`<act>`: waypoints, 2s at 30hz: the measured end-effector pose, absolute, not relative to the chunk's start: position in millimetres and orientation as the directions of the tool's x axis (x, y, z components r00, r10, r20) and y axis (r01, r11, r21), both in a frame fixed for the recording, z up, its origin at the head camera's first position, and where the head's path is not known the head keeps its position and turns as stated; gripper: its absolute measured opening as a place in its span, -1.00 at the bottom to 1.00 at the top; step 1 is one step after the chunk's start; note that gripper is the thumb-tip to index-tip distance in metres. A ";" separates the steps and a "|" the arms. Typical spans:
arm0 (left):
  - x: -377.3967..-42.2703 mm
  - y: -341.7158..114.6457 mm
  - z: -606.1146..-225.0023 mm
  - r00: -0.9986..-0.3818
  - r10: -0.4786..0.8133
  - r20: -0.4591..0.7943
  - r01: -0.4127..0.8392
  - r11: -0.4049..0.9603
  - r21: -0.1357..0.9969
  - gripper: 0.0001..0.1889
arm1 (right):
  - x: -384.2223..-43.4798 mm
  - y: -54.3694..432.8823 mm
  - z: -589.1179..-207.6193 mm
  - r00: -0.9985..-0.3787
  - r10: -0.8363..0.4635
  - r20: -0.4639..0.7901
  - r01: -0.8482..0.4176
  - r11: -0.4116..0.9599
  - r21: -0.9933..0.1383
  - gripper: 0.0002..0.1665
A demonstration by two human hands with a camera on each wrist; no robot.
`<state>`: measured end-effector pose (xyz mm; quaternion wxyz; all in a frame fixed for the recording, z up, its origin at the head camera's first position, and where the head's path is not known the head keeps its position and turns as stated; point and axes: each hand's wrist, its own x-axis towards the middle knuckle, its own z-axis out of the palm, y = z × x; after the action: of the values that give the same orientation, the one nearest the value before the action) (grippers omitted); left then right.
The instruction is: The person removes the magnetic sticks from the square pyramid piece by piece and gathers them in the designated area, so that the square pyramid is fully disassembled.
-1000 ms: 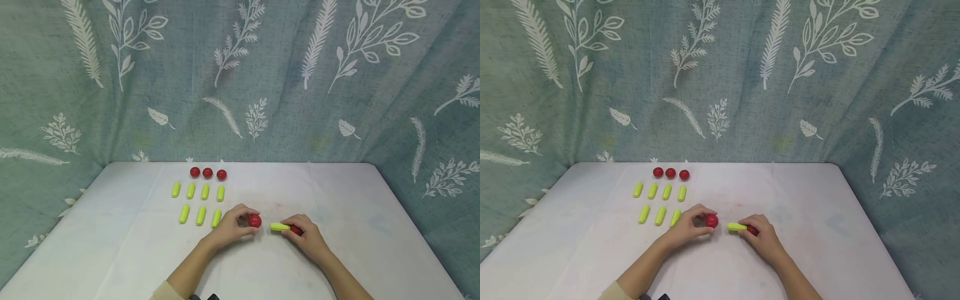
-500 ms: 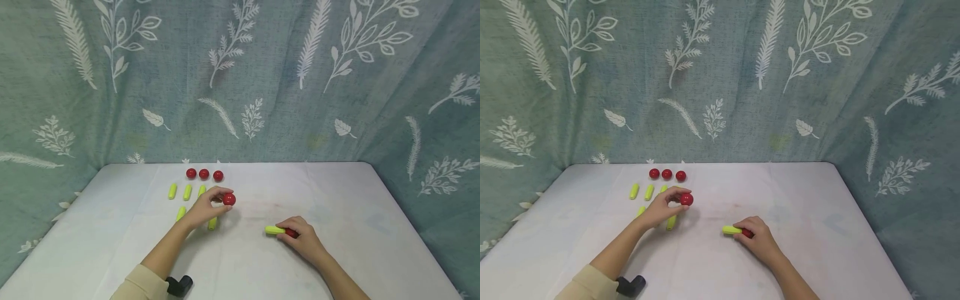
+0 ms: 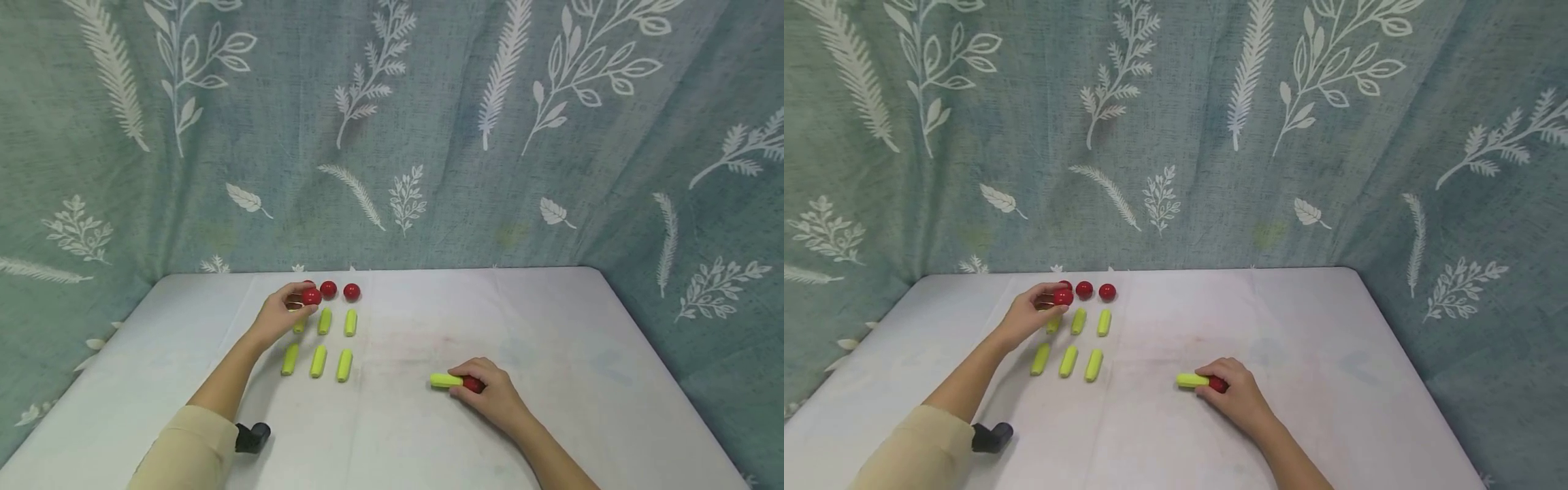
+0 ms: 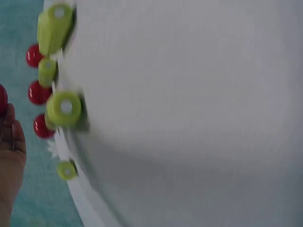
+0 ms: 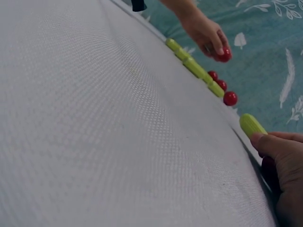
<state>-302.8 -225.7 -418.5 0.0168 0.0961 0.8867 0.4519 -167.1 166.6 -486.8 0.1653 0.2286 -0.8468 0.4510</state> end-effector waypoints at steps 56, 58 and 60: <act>-312.8 -271.5 -428.2 -0.998 -0.069 -0.010 -0.045 0.529 0.847 -0.27 | -168.4 174.0 -487.7 -0.883 -0.216 0.416 -0.464 0.531 -0.709 -0.64; -305.7 -266.5 -425.9 -0.999 -0.047 0.026 -0.003 0.525 0.851 -0.29 | -168.4 173.6 -486.6 -0.881 -0.219 0.420 -0.469 0.531 -0.706 -0.63; -298.4 -260.9 -423.4 -0.998 -0.028 0.053 0.031 0.513 0.858 -0.29 | -168.4 173.5 -485.9 -0.877 -0.222 0.426 -0.476 0.527 -0.704 -0.63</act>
<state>-298.4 -260.9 -423.4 -0.0300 0.0008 0.8693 0.4934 -168.4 173.5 -485.9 0.1434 0.2024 -0.8621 0.4420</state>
